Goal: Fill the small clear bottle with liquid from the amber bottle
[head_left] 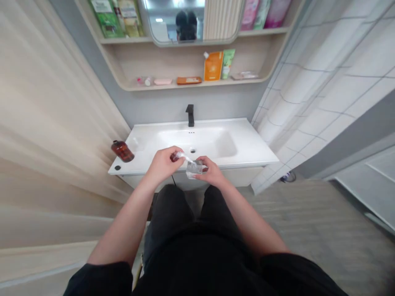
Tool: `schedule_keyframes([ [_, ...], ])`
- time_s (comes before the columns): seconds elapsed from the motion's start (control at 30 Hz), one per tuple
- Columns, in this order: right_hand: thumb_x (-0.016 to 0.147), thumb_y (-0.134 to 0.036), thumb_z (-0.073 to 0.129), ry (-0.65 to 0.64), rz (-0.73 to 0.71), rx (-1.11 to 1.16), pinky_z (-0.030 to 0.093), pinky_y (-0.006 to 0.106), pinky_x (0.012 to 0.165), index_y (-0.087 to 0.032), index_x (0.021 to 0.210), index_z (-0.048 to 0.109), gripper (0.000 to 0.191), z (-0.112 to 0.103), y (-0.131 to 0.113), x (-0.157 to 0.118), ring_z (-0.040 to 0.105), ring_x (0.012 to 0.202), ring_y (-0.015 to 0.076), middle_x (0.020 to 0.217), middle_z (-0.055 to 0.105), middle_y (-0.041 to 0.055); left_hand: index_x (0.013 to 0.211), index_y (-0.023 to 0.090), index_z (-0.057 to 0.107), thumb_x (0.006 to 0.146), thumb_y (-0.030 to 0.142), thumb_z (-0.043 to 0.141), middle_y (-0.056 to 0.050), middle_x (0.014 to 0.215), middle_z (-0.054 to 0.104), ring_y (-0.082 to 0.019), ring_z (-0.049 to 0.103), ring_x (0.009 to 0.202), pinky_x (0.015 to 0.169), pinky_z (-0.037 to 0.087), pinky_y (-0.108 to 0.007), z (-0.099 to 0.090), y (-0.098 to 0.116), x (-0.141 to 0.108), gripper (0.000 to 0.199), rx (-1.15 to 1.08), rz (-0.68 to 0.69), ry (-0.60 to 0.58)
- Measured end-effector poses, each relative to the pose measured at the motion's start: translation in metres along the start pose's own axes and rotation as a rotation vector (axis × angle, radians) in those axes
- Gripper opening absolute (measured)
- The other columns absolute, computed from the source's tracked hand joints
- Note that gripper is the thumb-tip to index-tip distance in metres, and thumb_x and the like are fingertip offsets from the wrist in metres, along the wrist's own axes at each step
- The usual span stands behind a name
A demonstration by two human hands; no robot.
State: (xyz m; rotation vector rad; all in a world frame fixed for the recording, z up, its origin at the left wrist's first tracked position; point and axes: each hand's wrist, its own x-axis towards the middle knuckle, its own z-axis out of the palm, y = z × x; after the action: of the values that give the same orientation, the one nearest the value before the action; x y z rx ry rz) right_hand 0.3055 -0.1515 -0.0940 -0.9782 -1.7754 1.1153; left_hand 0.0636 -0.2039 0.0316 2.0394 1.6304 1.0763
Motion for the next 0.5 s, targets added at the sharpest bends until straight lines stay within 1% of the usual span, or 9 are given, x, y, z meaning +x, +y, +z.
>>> schedule_keyframes([
  [0.13, 0.065, -0.044, 0.098, 0.013, 0.001, -0.008, 0.064, 0.047, 0.088, -0.033, 0.125, 0.067, 0.069, 0.001, -0.008, -0.01, 0.076, 0.108, 0.0317, 0.128, 0.075, 0.0056, 0.096, 0.028, 0.082, 0.088, 0.033, 0.07, -0.002, 0.08, 0.077, -0.025, 0.072, 0.074, 0.072, 0.057, -0.039, -0.007, 0.02, 0.003, 0.015, 0.08, 0.072, -0.049],
  [0.27, 0.064, -0.047, 0.098, 0.024, 0.007, -0.002, 0.065, 0.048, 0.09, -0.033, 0.125, 0.067, 0.07, 0.002, -0.01, -0.014, 0.076, 0.106, 0.032, 0.124, 0.076, 0.0055, 0.096, 0.026, 0.083, 0.084, 0.03, 0.071, -0.003, 0.081, 0.079, -0.026, 0.072, 0.073, 0.072, 0.054, -0.039, -0.011, 0.033, 0.006, 0.017, 0.155, 0.094, -0.08],
  [0.33, 0.064, -0.048, 0.098, 0.025, -0.005, -0.005, 0.065, 0.047, 0.09, -0.032, 0.126, 0.066, 0.071, 0.003, -0.012, -0.015, 0.076, 0.103, 0.0303, 0.122, 0.077, 0.005, 0.097, 0.025, 0.084, 0.084, 0.029, 0.072, -0.003, 0.082, 0.079, -0.025, 0.072, 0.075, 0.073, 0.053, -0.038, -0.01, 0.037, 0.007, 0.018, 0.186, 0.098, -0.134],
  [0.4, 0.065, -0.048, 0.098, 0.027, -0.017, -0.013, 0.064, 0.044, 0.089, -0.029, 0.127, 0.066, 0.072, 0.003, -0.017, -0.016, 0.076, 0.101, 0.0284, 0.123, 0.077, 0.0053, 0.097, 0.023, 0.084, 0.087, 0.03, 0.072, -0.004, 0.083, 0.079, -0.024, 0.071, 0.076, 0.072, 0.049, -0.036, -0.006, 0.04, 0.008, 0.018, 0.226, 0.113, -0.222],
  [0.5, 0.066, -0.047, 0.098, 0.033, -0.029, -0.015, 0.063, 0.042, 0.088, -0.027, 0.128, 0.066, 0.072, 0.003, -0.024, -0.018, 0.075, 0.1, 0.0267, 0.126, 0.077, 0.0064, 0.088, 0.021, 0.081, 0.091, 0.034, 0.071, -0.006, 0.082, 0.077, -0.023, 0.068, 0.076, 0.07, 0.043, -0.033, 0.002, 0.041, 0.008, 0.016, 0.291, 0.142, -0.325],
])
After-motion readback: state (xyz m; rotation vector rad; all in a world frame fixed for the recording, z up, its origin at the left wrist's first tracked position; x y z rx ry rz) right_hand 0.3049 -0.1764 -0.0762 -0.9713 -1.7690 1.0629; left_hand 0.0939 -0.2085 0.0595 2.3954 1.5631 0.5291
